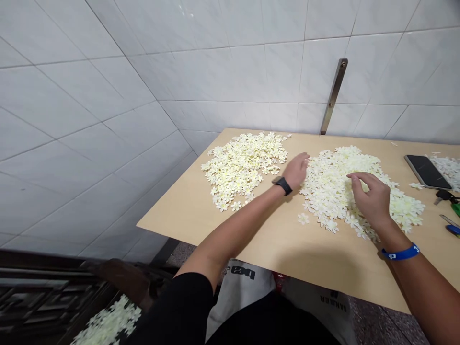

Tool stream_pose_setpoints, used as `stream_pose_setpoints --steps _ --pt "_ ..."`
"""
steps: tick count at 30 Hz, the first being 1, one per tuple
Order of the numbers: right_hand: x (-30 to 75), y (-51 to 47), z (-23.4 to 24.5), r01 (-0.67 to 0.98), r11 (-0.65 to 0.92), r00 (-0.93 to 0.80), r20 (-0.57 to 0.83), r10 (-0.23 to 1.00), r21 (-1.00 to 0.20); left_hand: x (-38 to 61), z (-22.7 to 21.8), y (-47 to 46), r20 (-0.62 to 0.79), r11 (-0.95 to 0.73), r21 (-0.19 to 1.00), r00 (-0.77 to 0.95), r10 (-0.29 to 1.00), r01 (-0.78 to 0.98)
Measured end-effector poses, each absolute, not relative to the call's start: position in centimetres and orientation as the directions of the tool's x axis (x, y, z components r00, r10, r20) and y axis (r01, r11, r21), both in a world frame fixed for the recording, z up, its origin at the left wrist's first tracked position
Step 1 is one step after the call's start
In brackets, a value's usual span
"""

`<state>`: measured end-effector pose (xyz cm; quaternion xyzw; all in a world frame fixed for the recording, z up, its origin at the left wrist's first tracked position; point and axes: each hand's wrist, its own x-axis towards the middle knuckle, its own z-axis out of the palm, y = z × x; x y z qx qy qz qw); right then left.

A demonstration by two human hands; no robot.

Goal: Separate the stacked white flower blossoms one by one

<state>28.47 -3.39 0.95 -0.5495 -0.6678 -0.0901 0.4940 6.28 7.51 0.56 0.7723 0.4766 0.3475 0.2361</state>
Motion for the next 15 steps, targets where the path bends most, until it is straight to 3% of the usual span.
stream_pose_setpoints --steps 3,4,9,15 --pt "28.2 -3.7 1.1 0.816 0.373 0.101 0.744 0.66 -0.442 0.8 1.1 8.3 0.298 -0.451 0.363 0.357 0.885 0.815" --pt "28.0 -3.7 1.1 0.811 0.375 0.094 0.733 0.674 -0.45 -0.8 1.0 8.4 0.283 -0.409 0.335 0.323 0.903 0.849" --pt "26.6 -4.1 0.7 0.76 0.416 0.016 0.655 0.756 -0.499 -4.7 0.2 8.5 0.254 -0.342 0.305 0.27 0.929 0.889" --pt "26.1 -4.3 0.5 0.739 0.415 -0.021 0.597 0.802 -0.531 -4.6 -0.4 8.6 0.279 -0.374 0.336 0.289 0.916 0.864"
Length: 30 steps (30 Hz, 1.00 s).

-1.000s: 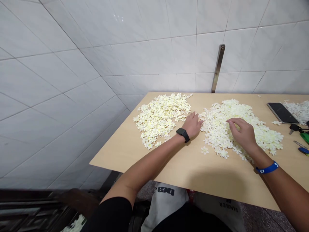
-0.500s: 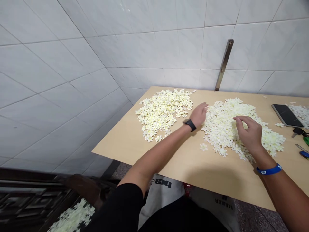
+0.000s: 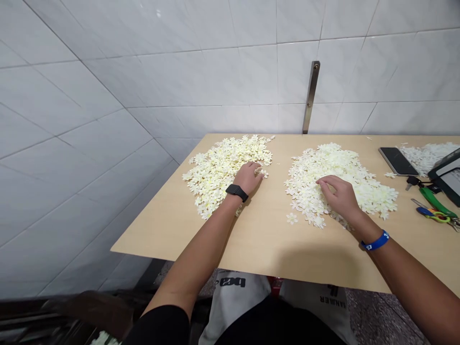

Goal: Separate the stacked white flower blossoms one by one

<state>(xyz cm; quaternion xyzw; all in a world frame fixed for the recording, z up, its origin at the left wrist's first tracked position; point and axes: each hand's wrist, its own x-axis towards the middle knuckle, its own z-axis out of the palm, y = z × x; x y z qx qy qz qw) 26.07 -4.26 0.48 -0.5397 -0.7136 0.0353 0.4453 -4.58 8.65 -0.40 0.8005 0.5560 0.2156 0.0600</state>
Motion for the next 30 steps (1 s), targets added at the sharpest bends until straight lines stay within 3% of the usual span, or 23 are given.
stream_pose_setpoints --steps 10,16,20,22,25,26,27,29,30 --pt "25.9 -4.5 0.5 0.727 0.442 -0.038 0.612 0.79 -0.525 -4.5 -0.7 8.7 0.296 -0.371 0.415 0.262 0.919 0.831" --pt "26.3 -4.5 1.0 0.731 0.45 -0.036 0.629 0.777 -0.514 -4.4 0.4 8.4 0.433 -0.37 0.518 0.137 0.891 0.771" --pt "25.2 -5.1 1.1 0.723 0.451 -0.031 0.628 0.778 -0.524 -2.6 1.2 6.3 0.401 -0.401 0.727 0.129 0.907 0.557" --pt "24.6 -5.4 1.0 0.708 0.456 -0.05 0.607 0.793 -0.539 -0.9 1.6 4.4 0.387 -0.453 0.807 0.239 0.89 0.379" --pt "26.1 -5.0 1.3 0.71 0.474 -0.102 0.59 0.801 -0.52 1.3 1.9 1.5 0.386 -0.51 0.828 0.425 0.819 0.232" --pt "27.6 -4.5 1.5 0.738 0.457 -0.081 0.608 0.79 -0.496 1.8 2.0 0.7 0.41 -0.544 0.808 0.444 0.797 0.229" --pt "29.7 -4.0 1.7 0.783 0.366 0.045 0.632 0.773 -0.503 2.1 2.0 0.2 0.434 -0.582 0.773 0.459 0.775 0.251" --pt "34.7 -2.7 1.8 0.825 0.058 0.367 0.611 0.702 -0.562 2.2 1.9 0.0 0.489 -0.64 0.701 0.441 0.753 0.315" --pt "37.4 -2.2 1.7 0.828 -0.078 0.448 0.571 0.688 -0.555 2.1 1.9 0.1 0.504 -0.646 0.682 0.42 0.755 0.343"
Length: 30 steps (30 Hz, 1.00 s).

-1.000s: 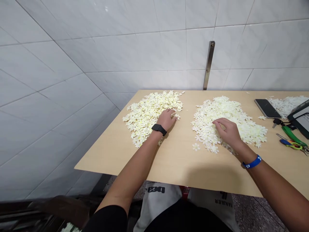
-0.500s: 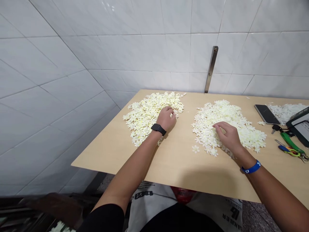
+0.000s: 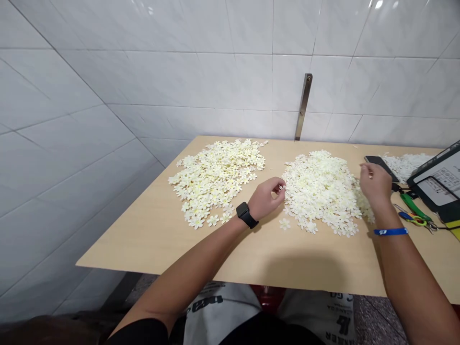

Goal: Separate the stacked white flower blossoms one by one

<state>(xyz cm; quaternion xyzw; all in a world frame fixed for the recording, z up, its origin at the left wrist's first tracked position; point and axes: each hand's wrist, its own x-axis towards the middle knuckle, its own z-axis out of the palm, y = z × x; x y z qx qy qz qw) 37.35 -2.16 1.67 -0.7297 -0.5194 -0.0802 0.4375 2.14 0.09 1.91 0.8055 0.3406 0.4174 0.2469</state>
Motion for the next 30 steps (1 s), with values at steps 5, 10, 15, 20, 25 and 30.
stream_pose_setpoints --steps 5,10,15,20,25,30 --pt "44.5 -0.6 -0.8 0.778 -0.257 0.545 0.412 0.73 -0.573 1.4 1.9 1.5 0.495 -0.567 0.718 0.275 0.824 0.405" --pt "42.9 -0.3 -1.9 0.759 -0.181 0.484 0.356 0.799 -0.626 1.3 1.7 2.0 0.468 -0.526 0.739 0.24 0.851 0.421" --pt "41.6 -0.7 -1.1 0.736 -0.201 0.5 0.321 0.804 -0.646 1.0 1.1 2.4 0.446 -0.517 0.73 0.263 0.856 0.447" --pt "40.0 -1.3 0.2 0.723 -0.236 0.523 0.292 0.801 -0.649 1.0 0.9 2.4 0.424 -0.497 0.743 0.26 0.868 0.448" --pt "34.9 -2.5 2.4 0.767 -0.006 0.477 0.564 0.674 -0.642 1.5 1.1 1.5 0.41 -0.489 0.801 0.278 0.869 0.346" --pt "26.6 -5.4 3.2 0.745 0.328 0.057 0.545 0.836 -0.581 2.6 1.1 0.1 0.313 -0.373 0.913 0.304 0.9 0.163"
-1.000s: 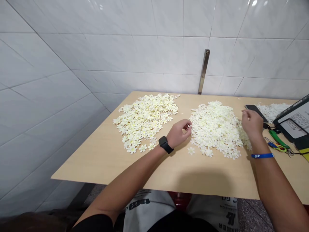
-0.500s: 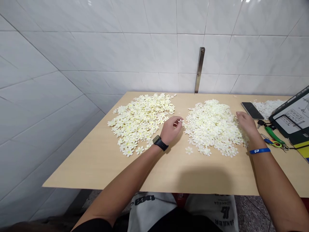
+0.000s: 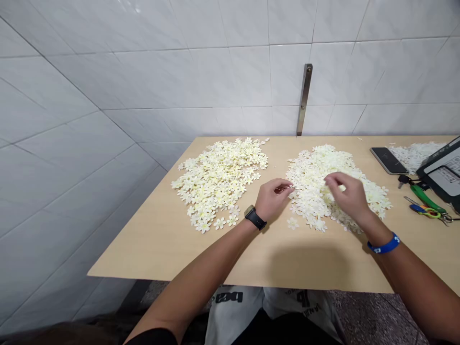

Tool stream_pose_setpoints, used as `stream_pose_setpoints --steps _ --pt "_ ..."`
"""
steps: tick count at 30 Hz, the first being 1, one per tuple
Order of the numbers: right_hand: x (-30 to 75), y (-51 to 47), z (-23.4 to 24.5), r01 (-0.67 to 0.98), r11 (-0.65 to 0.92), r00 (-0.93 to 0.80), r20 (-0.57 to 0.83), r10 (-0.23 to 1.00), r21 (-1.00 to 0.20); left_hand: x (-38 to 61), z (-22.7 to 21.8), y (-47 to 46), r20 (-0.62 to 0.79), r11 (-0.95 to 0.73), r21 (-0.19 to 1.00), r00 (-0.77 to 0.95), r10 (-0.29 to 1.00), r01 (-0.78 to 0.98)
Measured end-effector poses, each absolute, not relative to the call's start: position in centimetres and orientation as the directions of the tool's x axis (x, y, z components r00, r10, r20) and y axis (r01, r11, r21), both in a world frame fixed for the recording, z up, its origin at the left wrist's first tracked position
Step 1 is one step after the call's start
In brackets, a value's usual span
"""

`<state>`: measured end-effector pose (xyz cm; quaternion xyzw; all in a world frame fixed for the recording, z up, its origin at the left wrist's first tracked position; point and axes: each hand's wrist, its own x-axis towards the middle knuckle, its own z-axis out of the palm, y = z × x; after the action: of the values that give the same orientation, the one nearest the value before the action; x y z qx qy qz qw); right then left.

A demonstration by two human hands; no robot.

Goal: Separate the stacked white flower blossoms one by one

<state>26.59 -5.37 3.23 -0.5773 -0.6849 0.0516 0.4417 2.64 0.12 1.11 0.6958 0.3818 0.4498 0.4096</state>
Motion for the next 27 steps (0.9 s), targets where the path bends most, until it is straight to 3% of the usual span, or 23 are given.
stream_pose_setpoints --steps 2,5,9,12,16,18,20,25,27 --pt "24.1 -6.4 3.1 0.725 0.359 -0.103 0.422 0.901 -0.588 3.2 1.0 -0.5 0.243 -0.277 0.959 0.326 0.914 0.063" --pt "22.3 -7.1 2.8 0.724 0.357 -0.193 0.322 0.927 -0.59 3.8 0.8 -1.2 0.202 -0.208 0.978 0.364 0.909 -0.024" --pt "22.5 -6.8 2.3 0.702 0.383 -0.225 0.323 0.919 -0.601 3.9 0.4 -1.7 0.207 -0.196 0.978 0.478 0.854 -0.072" --pt "22.8 -6.6 1.8 0.71 0.383 -0.238 0.31 0.92 -0.591 3.8 0.2 -1.9 0.264 -0.321 0.947 0.507 0.821 0.027" --pt "22.6 -6.7 1.3 0.752 0.4 -0.244 0.343 0.907 -0.524 3.7 0.2 -2.2 0.466 -0.662 0.706 0.54 0.701 0.251" --pt "22.5 -6.7 1.2 0.724 0.354 -0.21 0.299 0.931 -0.592 3.7 0.3 -2.3 0.529 -0.794 0.535 0.618 0.582 0.29" --pt "22.6 -6.6 1.3 0.672 0.299 -0.18 0.241 0.954 -0.677 3.7 0.4 -2.3 0.542 -0.84 0.463 0.659 0.521 0.283" --pt "23.0 -6.3 1.9 0.537 0.333 -0.247 0.232 0.941 -0.775 3.8 0.9 -2.6 0.461 -0.654 0.727 0.557 0.69 0.209" --pt "23.1 -6.3 2.1 0.507 0.347 -0.256 0.247 0.935 -0.789 3.8 1.1 -2.8 0.464 -0.636 0.75 0.539 0.703 0.184"
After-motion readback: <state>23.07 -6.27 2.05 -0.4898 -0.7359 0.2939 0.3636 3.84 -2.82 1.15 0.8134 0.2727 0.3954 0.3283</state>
